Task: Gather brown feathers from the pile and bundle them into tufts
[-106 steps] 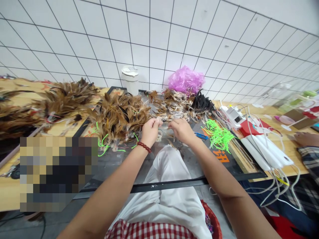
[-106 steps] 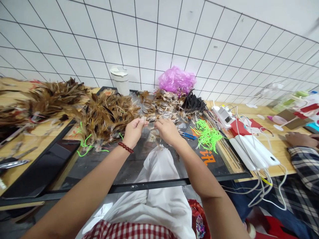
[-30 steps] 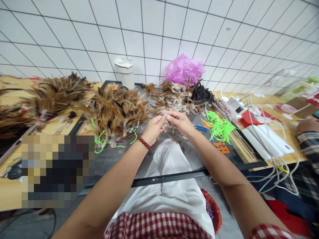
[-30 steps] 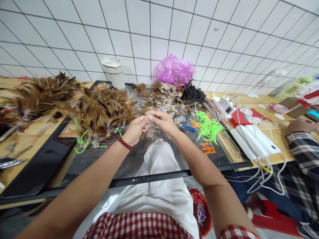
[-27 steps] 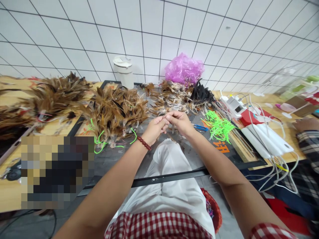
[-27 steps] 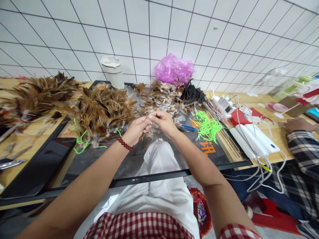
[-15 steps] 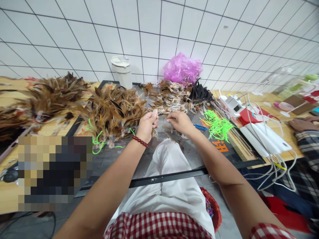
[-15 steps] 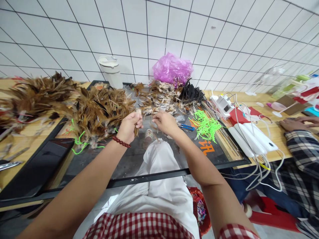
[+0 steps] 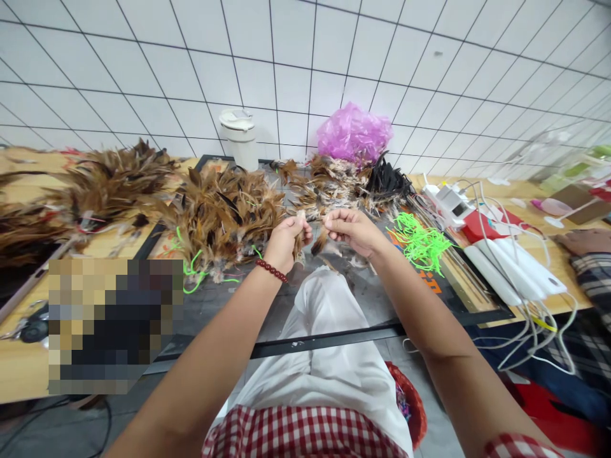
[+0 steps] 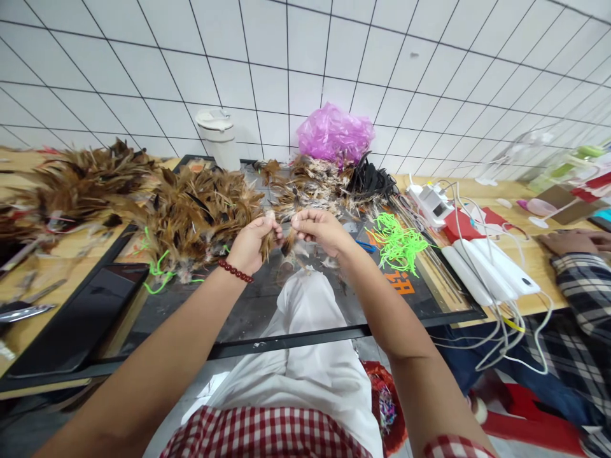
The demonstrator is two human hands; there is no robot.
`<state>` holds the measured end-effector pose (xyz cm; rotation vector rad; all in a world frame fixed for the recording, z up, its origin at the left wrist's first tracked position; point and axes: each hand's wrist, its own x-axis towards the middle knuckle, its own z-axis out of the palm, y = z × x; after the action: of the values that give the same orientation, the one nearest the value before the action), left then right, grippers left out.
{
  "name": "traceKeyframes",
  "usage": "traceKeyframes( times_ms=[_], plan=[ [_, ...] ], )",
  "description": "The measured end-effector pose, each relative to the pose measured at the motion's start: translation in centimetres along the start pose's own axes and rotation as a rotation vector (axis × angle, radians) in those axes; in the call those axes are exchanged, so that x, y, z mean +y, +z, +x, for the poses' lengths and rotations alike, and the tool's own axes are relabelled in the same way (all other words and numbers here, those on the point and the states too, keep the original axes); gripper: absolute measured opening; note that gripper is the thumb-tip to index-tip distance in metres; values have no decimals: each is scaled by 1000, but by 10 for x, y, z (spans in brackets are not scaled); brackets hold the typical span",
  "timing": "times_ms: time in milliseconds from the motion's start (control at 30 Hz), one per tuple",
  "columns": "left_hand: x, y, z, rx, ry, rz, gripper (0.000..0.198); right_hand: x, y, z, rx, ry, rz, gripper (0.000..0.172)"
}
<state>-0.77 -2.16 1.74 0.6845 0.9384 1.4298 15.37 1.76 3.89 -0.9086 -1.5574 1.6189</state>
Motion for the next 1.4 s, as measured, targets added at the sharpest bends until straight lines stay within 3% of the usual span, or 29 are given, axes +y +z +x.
traceKeyframes(
  times_ms=[133,300,433,533,633,733,867,1000,1133,1400],
  plan=[
    [1,2,-1,-18,-66,8,21,-4,1,-3,-54,6,23,30],
    [6,1,0,40,-46,-12,21,-9,-25,0,67,-27,-66,22],
    [7,-2,2,81,-21,-36,22,-9,-52,0,83,-9,-427,24],
    [6,-3,3,95,-11,-55,23,-10,-51,-4,42,-77,-731,10],
    [5,-3,3,116,6,-68,23,-15,-34,-12,-115,-111,-925,14],
    [5,-3,4,121,16,-72,24,-20,-19,-20,-410,93,-1051,16],
    [5,-3,3,96,30,-55,24,-18,-12,-24,-454,160,-1268,8],
    [3,1,0,40,88,50,26,-19,-13,-22,-482,40,-1234,13],
    [-2,4,-2,-21,124,194,26,-25,-13,-22,-346,-169,-1107,16],
    [-6,4,-5,-160,-65,272,22,-18,-8,-17,-88,-474,-749,17]
  ],
)
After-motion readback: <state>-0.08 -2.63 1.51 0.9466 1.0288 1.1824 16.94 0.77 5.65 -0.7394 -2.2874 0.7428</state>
